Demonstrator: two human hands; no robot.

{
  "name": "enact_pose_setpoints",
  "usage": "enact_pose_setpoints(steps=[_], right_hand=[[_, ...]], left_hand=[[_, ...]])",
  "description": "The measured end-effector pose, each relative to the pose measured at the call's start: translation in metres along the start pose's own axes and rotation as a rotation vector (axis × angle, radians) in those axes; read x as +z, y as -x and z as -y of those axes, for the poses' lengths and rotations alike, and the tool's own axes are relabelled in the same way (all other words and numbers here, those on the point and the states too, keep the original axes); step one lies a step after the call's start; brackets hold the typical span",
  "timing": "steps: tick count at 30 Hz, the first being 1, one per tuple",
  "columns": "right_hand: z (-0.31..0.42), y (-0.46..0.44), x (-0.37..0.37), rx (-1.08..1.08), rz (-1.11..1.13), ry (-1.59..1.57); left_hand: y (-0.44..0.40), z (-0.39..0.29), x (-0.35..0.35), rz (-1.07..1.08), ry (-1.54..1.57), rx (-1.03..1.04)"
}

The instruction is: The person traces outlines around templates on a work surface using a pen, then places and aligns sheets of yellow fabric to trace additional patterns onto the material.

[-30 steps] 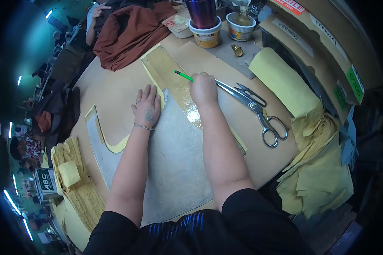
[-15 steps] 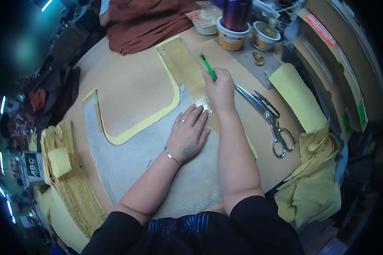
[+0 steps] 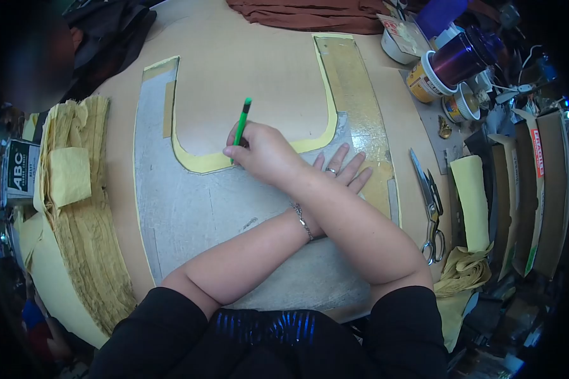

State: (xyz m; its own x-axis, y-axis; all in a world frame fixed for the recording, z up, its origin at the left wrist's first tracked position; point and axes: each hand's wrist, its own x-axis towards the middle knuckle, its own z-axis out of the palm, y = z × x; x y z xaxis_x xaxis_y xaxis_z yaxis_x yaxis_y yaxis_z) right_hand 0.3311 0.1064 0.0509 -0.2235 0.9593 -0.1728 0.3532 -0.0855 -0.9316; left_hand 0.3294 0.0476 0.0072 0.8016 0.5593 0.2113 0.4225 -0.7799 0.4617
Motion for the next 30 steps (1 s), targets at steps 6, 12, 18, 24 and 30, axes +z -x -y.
enact_pose_setpoints(steps=[6,12,18,24,30], right_hand=[[-0.005,0.019,-0.027,-0.082,-0.06,0.262],[-0.033,0.03,-0.124,0.141,-0.068,0.306],[-0.036,-0.036,-0.168,0.017,-0.143,0.629],[-0.05,-0.125,-0.195,-0.038,-0.339,0.461],[-0.071,-0.144,-0.192,-0.179,-0.642,0.042]], left_hand=[[-0.002,-0.003,0.004,-0.064,-0.103,0.033],[0.0,-0.008,-0.013,-0.013,0.022,-0.052],[0.0,-0.007,-0.011,-0.005,0.017,-0.047],[-0.001,-0.007,-0.015,-0.007,0.055,-0.058],[-0.002,-0.007,-0.013,-0.032,0.067,-0.075]])
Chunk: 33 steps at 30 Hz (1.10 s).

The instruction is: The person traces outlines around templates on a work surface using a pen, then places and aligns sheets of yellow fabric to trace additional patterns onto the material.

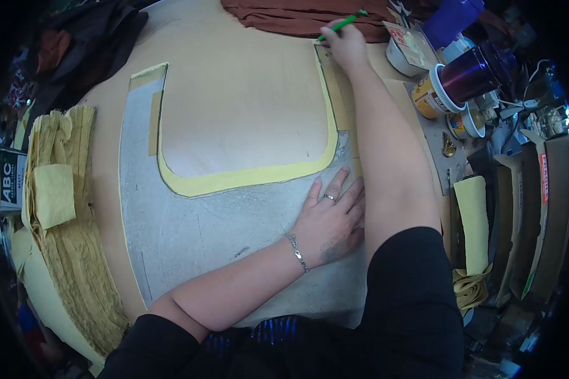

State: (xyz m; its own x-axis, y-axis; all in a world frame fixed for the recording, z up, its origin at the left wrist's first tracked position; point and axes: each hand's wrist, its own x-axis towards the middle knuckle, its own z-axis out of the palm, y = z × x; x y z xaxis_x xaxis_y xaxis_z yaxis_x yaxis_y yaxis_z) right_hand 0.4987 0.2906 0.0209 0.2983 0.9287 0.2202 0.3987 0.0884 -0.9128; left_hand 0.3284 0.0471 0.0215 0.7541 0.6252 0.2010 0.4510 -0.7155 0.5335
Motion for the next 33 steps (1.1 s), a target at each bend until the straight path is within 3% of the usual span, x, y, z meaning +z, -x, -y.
enact_pose_setpoints(steps=[3,5,7,11,12,15,16,22,26,28,29,31,32,33], right_hand=[[0.014,0.042,-0.015,0.021,-0.142,-0.124],[0.033,0.084,-0.024,0.093,-0.051,-0.136],[0.047,0.124,-0.028,0.183,0.186,-0.123],[0.084,0.191,0.016,0.3,0.449,-0.362],[0.087,0.198,0.029,0.255,0.498,-0.345],[0.095,0.208,0.066,0.152,0.624,-0.315],[0.101,0.209,0.076,0.149,0.651,-0.313],[0.112,0.218,0.103,-0.11,0.743,-0.102],[0.107,0.214,0.069,-0.202,0.724,0.089],[0.104,0.205,0.032,-0.113,0.709,0.237],[0.102,0.199,0.012,-0.019,0.715,0.255],[0.089,0.186,-0.027,0.07,0.725,0.289],[0.082,0.182,-0.041,0.228,0.69,0.178],[0.075,0.176,-0.051,0.22,0.684,0.201]], left_hand=[[0.002,0.001,0.005,-0.041,0.003,0.01],[0.003,0.001,0.007,-0.047,-0.005,0.013],[0.002,0.0,0.007,-0.033,-0.013,0.013],[-0.005,0.005,0.02,0.113,0.08,0.013],[-0.006,0.007,0.025,0.164,0.129,0.012],[-0.001,0.006,0.011,0.039,0.044,0.052],[-0.002,0.004,0.002,0.139,-0.087,0.086],[0.001,0.007,0.017,0.067,0.009,0.045],[-0.001,0.007,0.027,0.006,0.001,0.047],[-0.009,0.008,0.047,-0.019,-0.011,0.043],[-0.008,0.005,0.012,0.245,0.119,-0.016],[0.003,0.003,0.008,0.001,0.035,-0.005],[0.004,0.003,0.008,-0.015,0.03,-0.003],[0.004,0.002,0.008,-0.031,0.023,0.0]])
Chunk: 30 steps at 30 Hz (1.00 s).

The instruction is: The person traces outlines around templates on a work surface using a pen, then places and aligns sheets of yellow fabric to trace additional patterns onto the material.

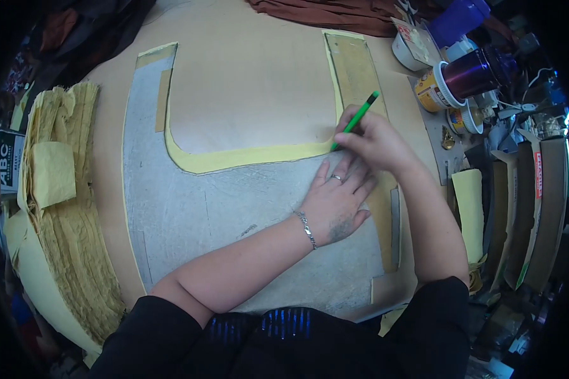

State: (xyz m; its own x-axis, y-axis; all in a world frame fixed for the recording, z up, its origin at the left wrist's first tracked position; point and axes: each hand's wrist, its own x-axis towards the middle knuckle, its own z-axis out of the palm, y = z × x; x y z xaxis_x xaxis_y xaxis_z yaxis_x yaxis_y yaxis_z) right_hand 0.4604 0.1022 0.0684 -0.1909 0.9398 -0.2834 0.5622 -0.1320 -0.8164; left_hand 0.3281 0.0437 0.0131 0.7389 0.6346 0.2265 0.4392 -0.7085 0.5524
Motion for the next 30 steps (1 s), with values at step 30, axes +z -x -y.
enact_pose_setpoints(steps=[30], right_hand=[[-0.068,-0.208,-0.072,-0.269,-0.928,-0.109]], left_hand=[[-0.1,0.084,-0.046,-0.131,0.097,-0.05]])
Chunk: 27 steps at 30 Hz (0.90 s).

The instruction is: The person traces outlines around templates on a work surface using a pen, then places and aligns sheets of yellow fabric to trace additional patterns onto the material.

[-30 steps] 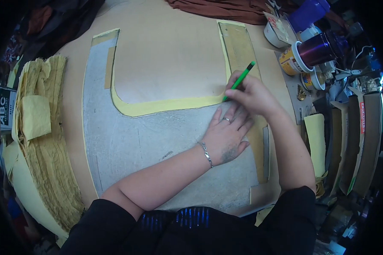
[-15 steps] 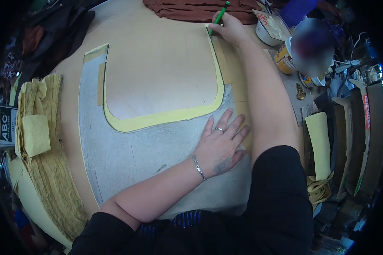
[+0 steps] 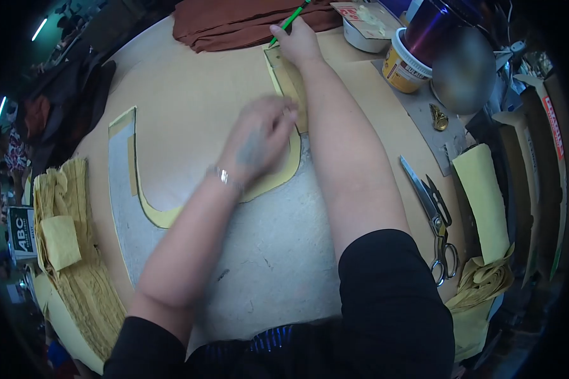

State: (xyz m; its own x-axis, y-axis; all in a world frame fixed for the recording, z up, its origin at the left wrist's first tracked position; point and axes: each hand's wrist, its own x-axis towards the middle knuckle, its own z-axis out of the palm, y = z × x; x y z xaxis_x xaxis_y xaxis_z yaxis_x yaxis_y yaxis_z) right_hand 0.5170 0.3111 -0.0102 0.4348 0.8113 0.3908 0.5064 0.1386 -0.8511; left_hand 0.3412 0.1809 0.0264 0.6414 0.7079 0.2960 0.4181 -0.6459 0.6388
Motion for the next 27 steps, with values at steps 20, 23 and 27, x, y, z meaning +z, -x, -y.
enact_pose_setpoints(steps=[20,23,27], right_hand=[[0.049,0.007,-0.017,0.122,0.156,0.316],[0.028,0.001,-0.03,0.048,-0.106,0.559],[-0.001,0.007,-0.051,0.047,-0.23,0.268]], left_hand=[[-0.059,0.035,0.022,0.077,-0.588,-0.143],[-0.06,0.032,0.021,0.104,-0.574,-0.159],[-0.058,0.023,0.017,0.138,-0.607,-0.178]])
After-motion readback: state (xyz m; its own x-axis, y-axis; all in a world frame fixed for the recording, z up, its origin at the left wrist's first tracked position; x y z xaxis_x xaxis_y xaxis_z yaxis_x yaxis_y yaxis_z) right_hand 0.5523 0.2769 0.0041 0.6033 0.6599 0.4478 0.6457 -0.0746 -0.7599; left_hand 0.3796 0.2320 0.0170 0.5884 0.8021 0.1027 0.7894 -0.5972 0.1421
